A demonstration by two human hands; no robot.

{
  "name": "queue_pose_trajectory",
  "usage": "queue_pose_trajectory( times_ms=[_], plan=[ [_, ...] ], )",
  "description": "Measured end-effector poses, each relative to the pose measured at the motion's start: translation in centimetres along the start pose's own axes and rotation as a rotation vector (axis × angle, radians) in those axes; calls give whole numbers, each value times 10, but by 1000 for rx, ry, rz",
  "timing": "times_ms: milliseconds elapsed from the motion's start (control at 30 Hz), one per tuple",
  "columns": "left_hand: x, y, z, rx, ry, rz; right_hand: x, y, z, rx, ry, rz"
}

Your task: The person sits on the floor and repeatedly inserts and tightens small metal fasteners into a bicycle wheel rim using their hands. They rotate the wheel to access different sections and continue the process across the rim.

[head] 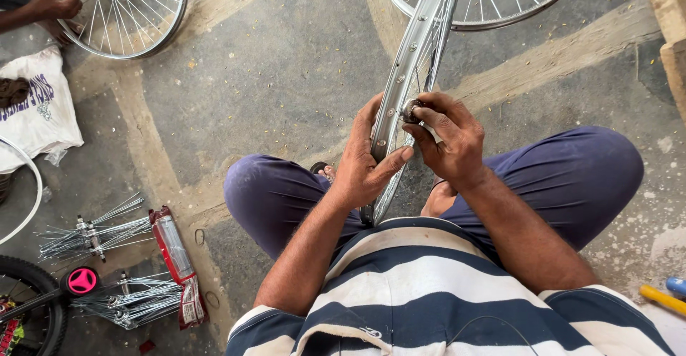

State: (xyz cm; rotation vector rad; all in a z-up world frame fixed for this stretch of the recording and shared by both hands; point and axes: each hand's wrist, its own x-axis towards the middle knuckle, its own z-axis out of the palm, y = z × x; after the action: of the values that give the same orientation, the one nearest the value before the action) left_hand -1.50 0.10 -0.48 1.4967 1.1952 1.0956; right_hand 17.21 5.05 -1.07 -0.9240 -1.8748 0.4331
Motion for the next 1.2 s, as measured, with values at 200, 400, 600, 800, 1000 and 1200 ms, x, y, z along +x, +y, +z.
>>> queue_pose_trajectory(
  times_ms=[200,400,600,800,1000,1200],
  plan=[
    [0,-2,4,5,-23,-22,-7,15,6,76,-45,39],
    [-1,1,6,90,-14,43,-8,39,12,727,-178,397],
    [-5,2,7,111,29,74,-8,35,9,947,-234,481],
    [-5,4,2,74,41,66,-6,24,11,624,-147,207],
    [-4,8,5,53,34,51,9,26,-3,1010,-305,506],
    [-5,8,8,41,34,75,14,7,14,98,-87,90]
  ],
)
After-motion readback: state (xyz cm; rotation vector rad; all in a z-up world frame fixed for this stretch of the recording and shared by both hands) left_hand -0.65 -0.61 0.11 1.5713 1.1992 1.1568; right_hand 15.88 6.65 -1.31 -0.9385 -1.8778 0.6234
